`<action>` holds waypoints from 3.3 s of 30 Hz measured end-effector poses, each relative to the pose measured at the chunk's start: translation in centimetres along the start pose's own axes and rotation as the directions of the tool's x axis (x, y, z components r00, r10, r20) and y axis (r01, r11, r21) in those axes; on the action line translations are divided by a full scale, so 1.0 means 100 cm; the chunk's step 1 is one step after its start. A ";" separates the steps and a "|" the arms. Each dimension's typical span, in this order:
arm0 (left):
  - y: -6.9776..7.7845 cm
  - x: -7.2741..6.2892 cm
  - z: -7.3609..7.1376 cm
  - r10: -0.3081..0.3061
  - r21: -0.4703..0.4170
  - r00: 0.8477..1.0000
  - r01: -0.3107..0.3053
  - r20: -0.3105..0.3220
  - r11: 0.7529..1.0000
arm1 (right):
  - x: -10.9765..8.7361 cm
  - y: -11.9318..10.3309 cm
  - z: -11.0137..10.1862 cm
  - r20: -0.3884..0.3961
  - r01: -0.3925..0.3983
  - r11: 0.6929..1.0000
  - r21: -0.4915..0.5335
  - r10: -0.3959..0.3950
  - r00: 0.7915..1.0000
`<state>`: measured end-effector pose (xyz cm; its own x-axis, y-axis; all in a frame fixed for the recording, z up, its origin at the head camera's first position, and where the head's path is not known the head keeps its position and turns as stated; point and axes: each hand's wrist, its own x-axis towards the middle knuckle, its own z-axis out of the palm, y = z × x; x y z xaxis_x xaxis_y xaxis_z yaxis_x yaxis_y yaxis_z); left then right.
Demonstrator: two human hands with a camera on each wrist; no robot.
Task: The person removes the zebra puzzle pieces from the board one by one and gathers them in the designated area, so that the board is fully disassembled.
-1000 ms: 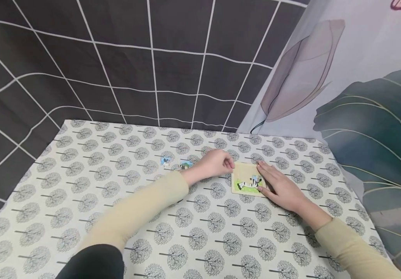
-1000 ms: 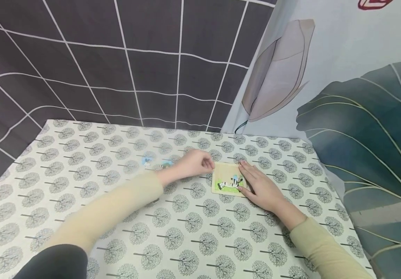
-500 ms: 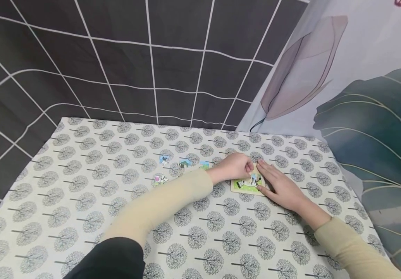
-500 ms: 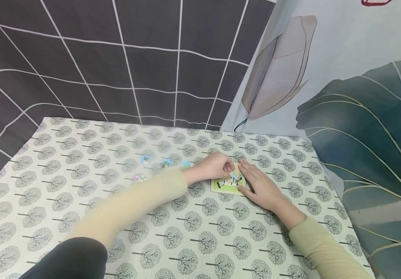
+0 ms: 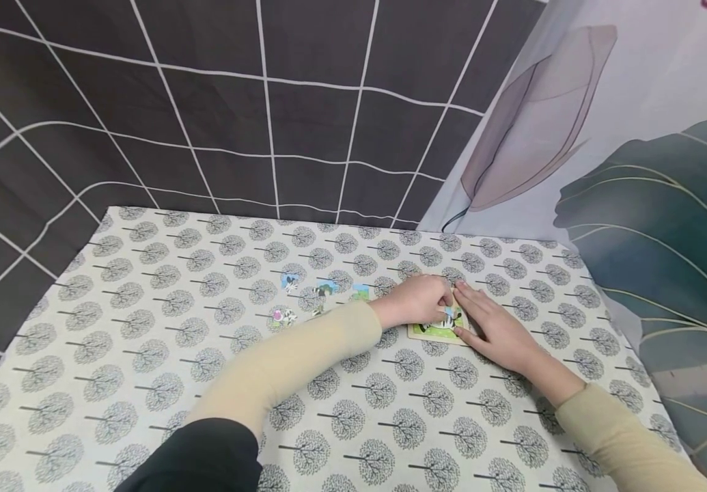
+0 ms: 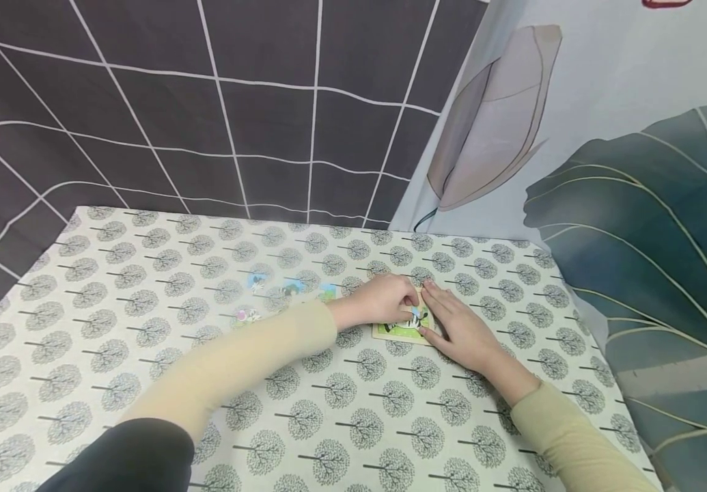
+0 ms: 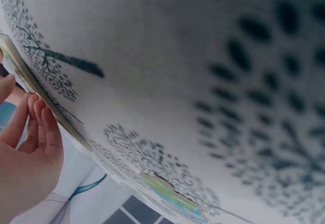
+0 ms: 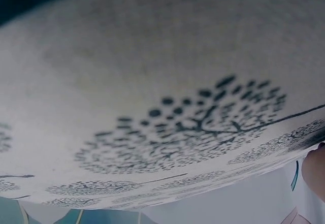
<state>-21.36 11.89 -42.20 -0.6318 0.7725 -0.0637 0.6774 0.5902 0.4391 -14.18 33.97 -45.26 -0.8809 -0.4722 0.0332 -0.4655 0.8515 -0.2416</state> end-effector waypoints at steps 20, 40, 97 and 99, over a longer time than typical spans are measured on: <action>0.006 -0.001 0.006 -0.019 0.002 0.998 0.020 -0.055 1.000 | -0.001 0.000 -0.001 0.005 -0.011 1.000 0.028 0.011 1.000; 0.011 -0.010 0.000 -0.083 -0.271 0.987 0.042 -0.141 0.962 | 0.000 0.001 0.001 -0.001 -0.011 0.999 0.044 0.011 1.000; -0.066 -0.128 -0.024 -0.266 -0.208 0.957 0.239 -0.113 0.948 | -0.003 -0.001 -0.001 -0.006 -0.005 1.000 -0.005 0.005 1.000; -0.062 -0.124 -0.027 -0.253 -0.218 0.961 0.225 -0.114 0.950 | -0.002 -0.002 -0.002 -0.006 -0.006 1.000 -0.003 0.006 1.000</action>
<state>-18.78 -1.98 -41.76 -0.8215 0.5659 -0.0700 0.4195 0.6830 0.5979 -13.92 33.96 -45.06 -0.8842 -0.4656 0.0372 -0.4603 0.8550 -0.2388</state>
